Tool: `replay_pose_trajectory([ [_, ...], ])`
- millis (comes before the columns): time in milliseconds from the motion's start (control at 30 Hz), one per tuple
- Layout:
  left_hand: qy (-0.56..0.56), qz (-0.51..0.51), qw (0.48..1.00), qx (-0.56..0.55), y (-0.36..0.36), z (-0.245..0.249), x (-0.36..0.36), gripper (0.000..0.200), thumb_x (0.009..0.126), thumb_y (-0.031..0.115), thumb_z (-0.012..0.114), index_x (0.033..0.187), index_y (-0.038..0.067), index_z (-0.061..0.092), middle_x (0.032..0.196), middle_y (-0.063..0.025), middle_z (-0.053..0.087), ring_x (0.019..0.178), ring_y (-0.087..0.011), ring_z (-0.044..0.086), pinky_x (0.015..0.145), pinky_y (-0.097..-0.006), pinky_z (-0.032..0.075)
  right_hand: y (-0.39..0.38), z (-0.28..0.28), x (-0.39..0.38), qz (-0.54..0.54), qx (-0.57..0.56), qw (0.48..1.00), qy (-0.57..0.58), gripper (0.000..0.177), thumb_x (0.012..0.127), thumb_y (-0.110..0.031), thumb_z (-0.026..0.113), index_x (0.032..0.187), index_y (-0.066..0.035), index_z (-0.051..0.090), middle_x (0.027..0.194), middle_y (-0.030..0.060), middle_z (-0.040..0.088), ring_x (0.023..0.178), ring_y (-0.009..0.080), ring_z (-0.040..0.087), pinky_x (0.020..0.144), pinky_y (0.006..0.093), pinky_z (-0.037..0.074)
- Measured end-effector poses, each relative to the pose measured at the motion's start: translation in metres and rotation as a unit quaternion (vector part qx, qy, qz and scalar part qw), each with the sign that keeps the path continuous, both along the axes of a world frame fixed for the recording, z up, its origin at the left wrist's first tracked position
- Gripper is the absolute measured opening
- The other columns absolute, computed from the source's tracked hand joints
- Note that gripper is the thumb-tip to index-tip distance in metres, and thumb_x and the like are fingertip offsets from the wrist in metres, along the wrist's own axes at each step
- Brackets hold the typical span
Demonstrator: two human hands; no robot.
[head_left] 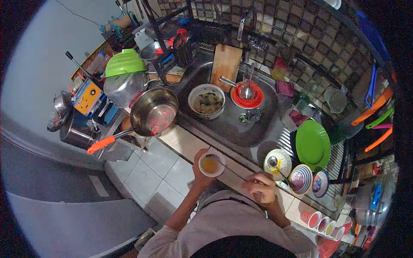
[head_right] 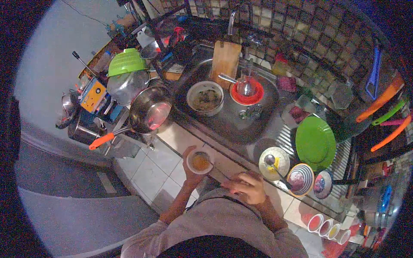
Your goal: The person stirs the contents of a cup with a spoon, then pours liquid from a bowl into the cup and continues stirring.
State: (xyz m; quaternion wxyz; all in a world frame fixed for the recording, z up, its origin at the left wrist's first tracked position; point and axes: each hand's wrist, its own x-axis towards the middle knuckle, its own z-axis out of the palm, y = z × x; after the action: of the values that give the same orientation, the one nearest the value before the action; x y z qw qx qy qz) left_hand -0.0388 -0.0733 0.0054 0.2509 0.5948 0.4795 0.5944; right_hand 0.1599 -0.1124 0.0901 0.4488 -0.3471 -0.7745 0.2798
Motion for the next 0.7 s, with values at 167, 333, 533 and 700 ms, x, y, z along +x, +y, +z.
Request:
replay_pose_trajectory([
  [167,-0.002,-0.022,0.998,-0.061,-0.001,-0.013,-0.005,0.082,0.047,0.012,0.081,0.115,0.003,0.035,0.114,-0.0109,0.042,0.100,-0.0201,0.047,0.084,-0.0314,0.041,0.000,-0.019,0.003,-0.037,0.082,0.994,-0.055,0.023,0.056,-0.017,0.066,0.079,-0.018,0.066,0.084,0.0019,0.058,0.072,0.0184,0.059,0.062,0.0312,0.046],
  [333,0.068,-0.018,0.997,0.023,0.002,0.007,-0.002,0.070,0.052,0.017,0.079,0.110,0.005,0.040,0.099,-0.0103,0.054,0.087,-0.0185,0.057,0.074,-0.0294,0.046,0.004,-0.025,-0.002,-0.020,0.111,0.992,-0.064,0.019,0.056,-0.011,0.064,0.075,-0.012,0.064,0.078,0.0034,0.057,0.065,0.0180,0.057,0.055,0.0295,0.044],
  [533,0.070,-0.044,0.996,0.031,0.001,-0.003,-0.004,0.065,0.052,0.016,0.078,0.106,0.004,0.043,0.099,-0.0129,0.054,0.086,-0.0238,0.057,0.074,-0.0318,0.046,0.006,-0.018,-0.006,-0.017,0.097,0.995,-0.033,0.015,0.058,-0.005,0.061,0.072,-0.006,0.060,0.071,0.0058,0.057,0.061,0.0194,0.057,0.051,0.0293,0.043],
  [700,0.066,-0.051,0.996,0.034,0.000,-0.005,-0.004,0.063,0.052,0.016,0.077,0.105,0.003,0.045,0.096,-0.0128,0.054,0.084,-0.0268,0.056,0.072,-0.0337,0.045,0.005,-0.014,0.001,-0.032,0.070,0.997,-0.001,0.009,0.063,-0.007,0.060,0.072,-0.005,0.058,0.070,0.0068,0.058,0.063,0.0214,0.057,0.054,0.0303,0.044],
])
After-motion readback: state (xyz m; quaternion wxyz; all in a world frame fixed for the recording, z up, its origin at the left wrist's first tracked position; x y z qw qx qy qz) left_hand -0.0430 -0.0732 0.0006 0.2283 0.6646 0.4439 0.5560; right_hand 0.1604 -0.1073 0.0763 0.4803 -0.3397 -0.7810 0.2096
